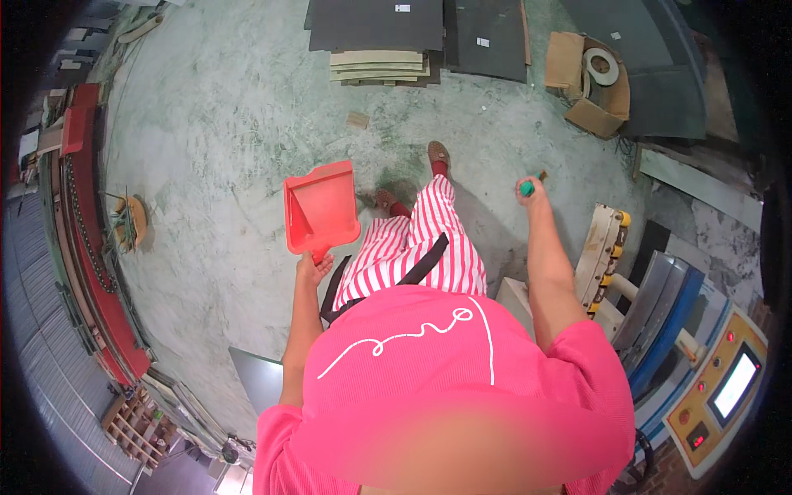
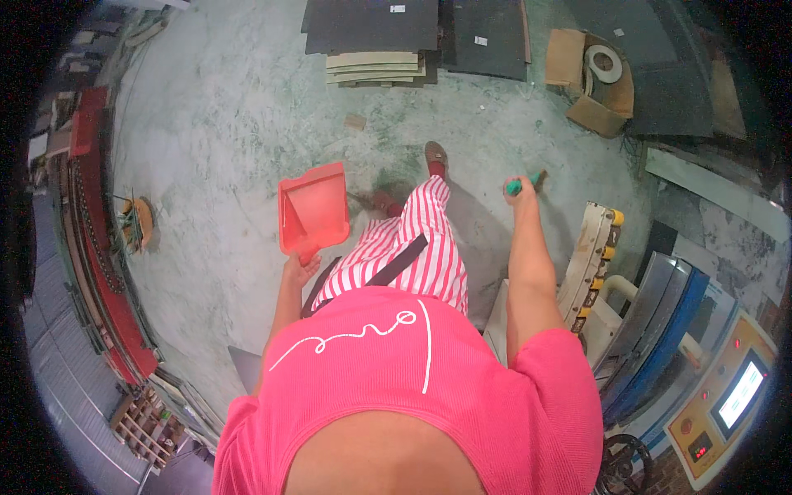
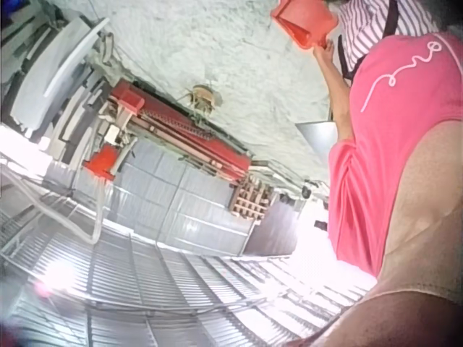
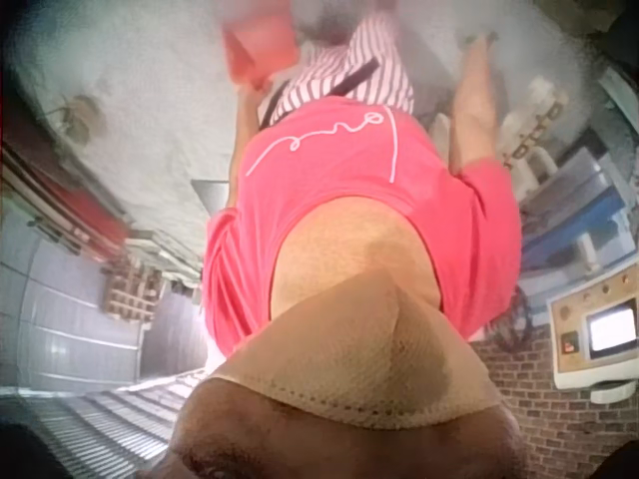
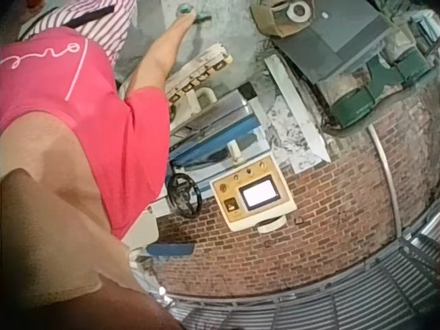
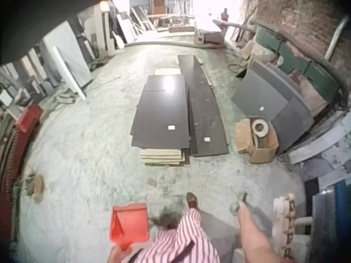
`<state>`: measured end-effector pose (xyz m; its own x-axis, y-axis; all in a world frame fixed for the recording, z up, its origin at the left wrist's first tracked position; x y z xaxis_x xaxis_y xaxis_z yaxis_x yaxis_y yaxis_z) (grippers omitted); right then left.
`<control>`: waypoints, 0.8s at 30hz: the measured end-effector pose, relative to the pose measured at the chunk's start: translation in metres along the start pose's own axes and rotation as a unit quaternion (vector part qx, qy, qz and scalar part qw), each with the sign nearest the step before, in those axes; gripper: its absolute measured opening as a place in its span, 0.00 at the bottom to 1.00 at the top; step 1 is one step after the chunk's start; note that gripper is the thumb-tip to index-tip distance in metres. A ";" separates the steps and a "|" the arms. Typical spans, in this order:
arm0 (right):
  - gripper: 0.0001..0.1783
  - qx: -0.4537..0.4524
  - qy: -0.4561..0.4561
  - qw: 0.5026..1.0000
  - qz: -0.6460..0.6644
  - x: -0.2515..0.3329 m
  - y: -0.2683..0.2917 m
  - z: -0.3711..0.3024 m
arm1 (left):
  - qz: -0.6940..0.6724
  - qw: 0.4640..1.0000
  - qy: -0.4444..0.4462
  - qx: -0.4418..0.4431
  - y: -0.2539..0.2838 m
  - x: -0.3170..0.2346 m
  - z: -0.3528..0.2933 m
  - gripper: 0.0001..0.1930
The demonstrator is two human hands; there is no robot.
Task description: Sweeping sawdust and wood debris on a workshop floor using a broom and a dustpan.
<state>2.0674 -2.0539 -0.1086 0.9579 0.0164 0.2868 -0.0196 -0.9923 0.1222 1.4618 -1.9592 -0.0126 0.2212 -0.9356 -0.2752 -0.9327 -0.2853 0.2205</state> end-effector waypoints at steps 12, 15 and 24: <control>0.08 0.163 0.095 0.905 -0.382 -0.151 -0.135 -0.099 | -0.038 0.999 0.020 0.002 -0.008 0.016 -0.005 0.20; 0.09 0.217 0.087 0.851 -0.470 -0.166 -0.140 -0.160 | -0.061 0.998 0.022 -0.004 -0.004 0.023 -0.004 0.20; 0.14 0.295 -0.243 0.844 -0.376 -0.150 -0.093 -0.215 | -0.115 0.993 0.020 -0.026 -0.006 0.018 -0.003 0.19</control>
<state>1.8644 -1.9380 0.0414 0.6425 0.7596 -0.1014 0.6559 -0.6135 -0.4398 1.4724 -1.9751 -0.0163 0.4391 -0.8514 -0.2869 -0.8405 -0.5021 0.2035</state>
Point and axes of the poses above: each hand's wrist, its own z-axis towards the middle knuckle, its own y-axis out of the back of the hand, x = y × z, the point moved 7 cm from there along z, towards the middle knuckle, and after that the axes turned 11 degrees about -x, right-handed, at the moved point
